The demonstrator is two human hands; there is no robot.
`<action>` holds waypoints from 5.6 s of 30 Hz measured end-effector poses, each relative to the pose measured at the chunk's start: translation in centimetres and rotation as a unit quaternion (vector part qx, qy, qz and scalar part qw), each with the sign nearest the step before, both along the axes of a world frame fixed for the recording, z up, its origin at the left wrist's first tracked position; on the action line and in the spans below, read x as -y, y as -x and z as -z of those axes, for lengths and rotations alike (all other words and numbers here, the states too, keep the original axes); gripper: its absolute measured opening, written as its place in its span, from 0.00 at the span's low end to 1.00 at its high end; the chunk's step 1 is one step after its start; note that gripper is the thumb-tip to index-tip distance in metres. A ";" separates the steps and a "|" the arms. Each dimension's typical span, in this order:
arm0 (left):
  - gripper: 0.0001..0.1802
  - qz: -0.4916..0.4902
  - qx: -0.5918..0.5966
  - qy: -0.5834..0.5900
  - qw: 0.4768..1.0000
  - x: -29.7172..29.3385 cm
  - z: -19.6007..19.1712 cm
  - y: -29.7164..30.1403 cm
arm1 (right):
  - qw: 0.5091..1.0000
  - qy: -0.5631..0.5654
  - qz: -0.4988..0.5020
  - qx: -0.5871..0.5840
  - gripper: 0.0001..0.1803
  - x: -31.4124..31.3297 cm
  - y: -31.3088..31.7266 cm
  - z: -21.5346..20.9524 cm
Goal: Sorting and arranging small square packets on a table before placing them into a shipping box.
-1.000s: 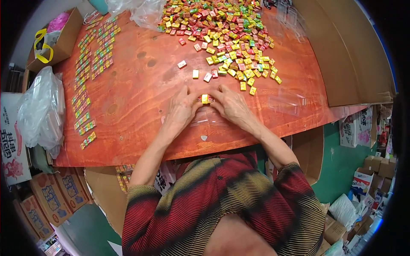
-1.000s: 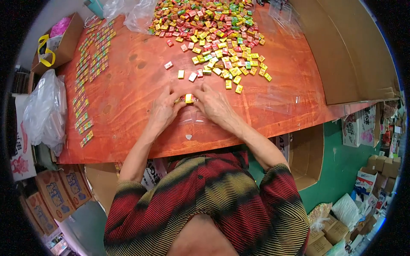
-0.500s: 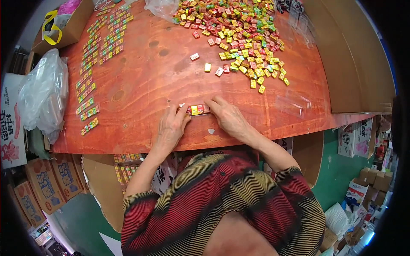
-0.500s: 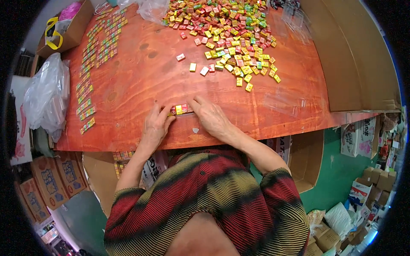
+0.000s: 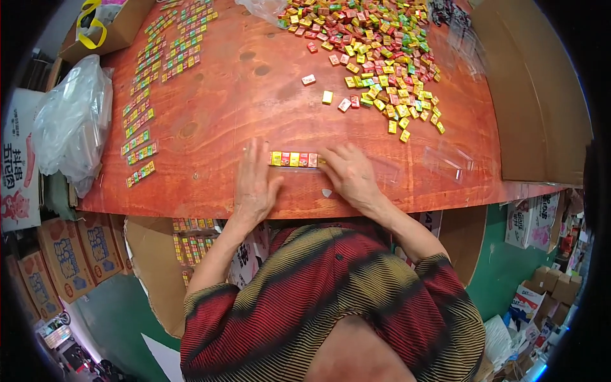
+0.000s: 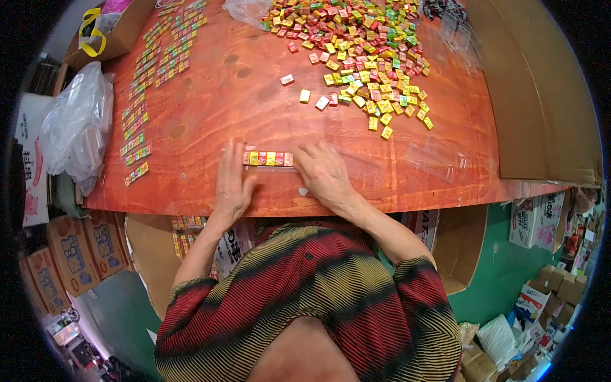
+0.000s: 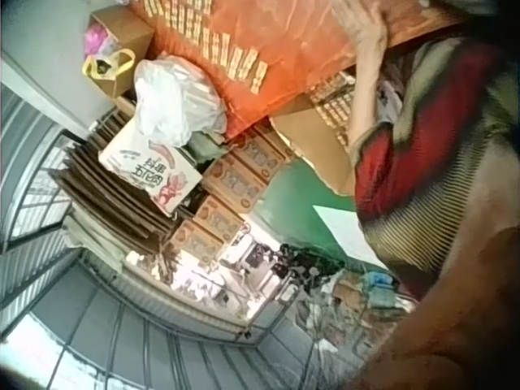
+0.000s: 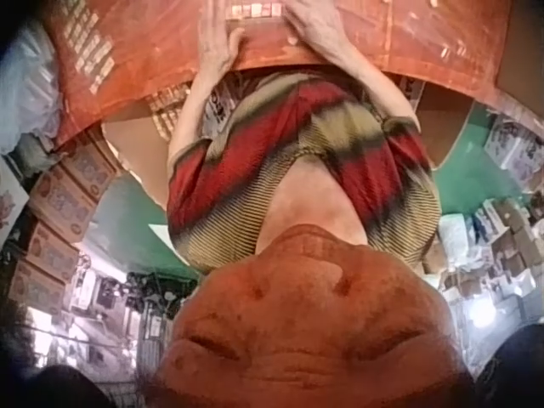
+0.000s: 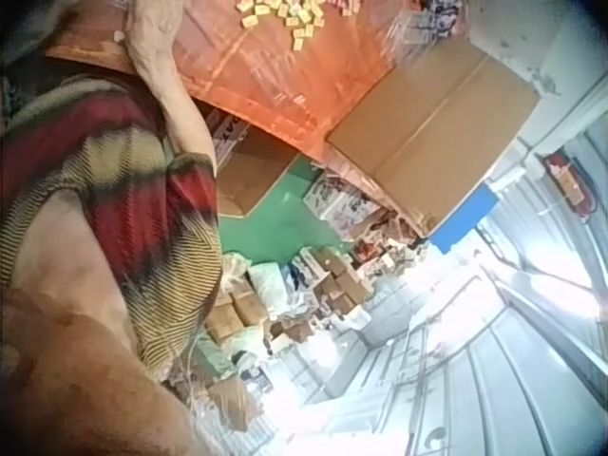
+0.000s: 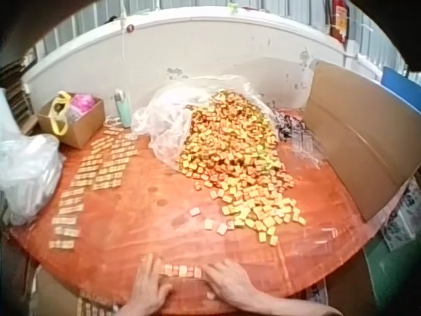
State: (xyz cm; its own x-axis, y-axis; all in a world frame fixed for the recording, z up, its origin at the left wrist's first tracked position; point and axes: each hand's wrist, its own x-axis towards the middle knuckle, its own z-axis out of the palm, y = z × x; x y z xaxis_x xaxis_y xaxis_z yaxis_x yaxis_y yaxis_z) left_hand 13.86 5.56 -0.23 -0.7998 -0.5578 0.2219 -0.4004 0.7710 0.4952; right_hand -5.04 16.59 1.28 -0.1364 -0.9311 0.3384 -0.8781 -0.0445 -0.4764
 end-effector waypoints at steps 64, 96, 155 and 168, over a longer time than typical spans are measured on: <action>0.24 0.073 -0.018 -0.041 0.996 2.9 -0.3 14.5 | 0.978 -0.129 0.140 -0.086 0.15 2.4 8.9 0.5; 0.25 0.117 0.012 0.056 0.991 1.2 0.0 17.3 | 0.951 -0.068 0.301 -0.032 0.11 -2.5 8.4 -0.1; 0.20 0.168 0.003 0.043 0.985 2.3 -0.3 15.9 | 0.945 -0.110 0.302 -0.064 0.14 -5.1 9.3 1.6; 0.20 0.148 0.018 0.038 0.988 1.8 -0.5 15.8 | 0.943 -0.130 0.299 -0.057 0.18 -3.3 9.9 0.6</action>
State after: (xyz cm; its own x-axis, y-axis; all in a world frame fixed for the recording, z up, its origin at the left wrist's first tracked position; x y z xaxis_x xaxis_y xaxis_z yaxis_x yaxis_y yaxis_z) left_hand -1.94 3.74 0.30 -0.9333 -0.2817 0.2225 -0.1684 0.8910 0.4216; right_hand -14.95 19.91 0.65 -0.6411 -0.7521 0.1528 -0.7546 0.5814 -0.3044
